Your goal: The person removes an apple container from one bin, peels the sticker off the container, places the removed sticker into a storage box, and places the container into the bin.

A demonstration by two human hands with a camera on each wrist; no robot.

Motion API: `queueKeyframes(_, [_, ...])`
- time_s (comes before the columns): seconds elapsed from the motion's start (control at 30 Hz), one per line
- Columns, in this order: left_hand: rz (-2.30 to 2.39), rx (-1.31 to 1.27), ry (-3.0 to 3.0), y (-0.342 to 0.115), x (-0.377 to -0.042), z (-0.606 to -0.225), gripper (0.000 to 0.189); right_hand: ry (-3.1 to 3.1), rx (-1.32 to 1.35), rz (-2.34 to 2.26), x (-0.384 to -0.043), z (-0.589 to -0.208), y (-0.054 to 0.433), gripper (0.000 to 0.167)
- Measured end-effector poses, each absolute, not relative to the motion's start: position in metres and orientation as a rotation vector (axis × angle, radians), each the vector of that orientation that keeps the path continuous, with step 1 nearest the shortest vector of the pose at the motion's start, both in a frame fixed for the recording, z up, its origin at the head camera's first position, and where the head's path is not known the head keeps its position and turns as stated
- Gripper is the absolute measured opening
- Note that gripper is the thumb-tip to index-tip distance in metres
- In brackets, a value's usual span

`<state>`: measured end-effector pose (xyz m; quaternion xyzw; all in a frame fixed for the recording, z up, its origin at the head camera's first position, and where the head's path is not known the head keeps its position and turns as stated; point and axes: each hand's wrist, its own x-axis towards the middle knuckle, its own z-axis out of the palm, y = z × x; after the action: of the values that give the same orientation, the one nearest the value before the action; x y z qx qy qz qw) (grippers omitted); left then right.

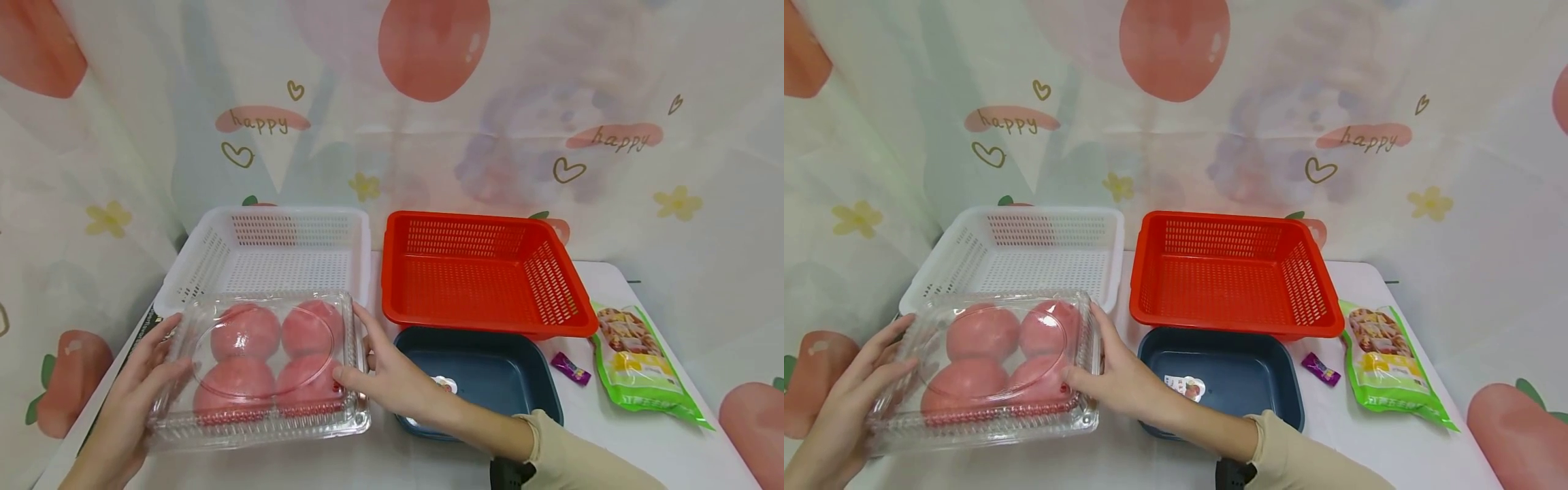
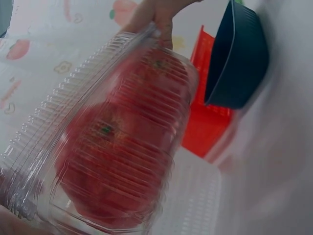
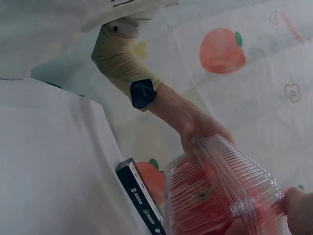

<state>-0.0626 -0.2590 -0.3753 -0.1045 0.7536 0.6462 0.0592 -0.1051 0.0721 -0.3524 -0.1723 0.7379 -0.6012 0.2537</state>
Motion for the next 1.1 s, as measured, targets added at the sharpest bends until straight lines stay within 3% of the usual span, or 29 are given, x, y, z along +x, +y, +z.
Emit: queueKeyframes(1.1, [2.016, -0.197, 2.242, -0.263, -0.101, -0.365, 0.060, 2.123, -0.400, -1.604, -0.144, -0.347, 0.065, 0.084])
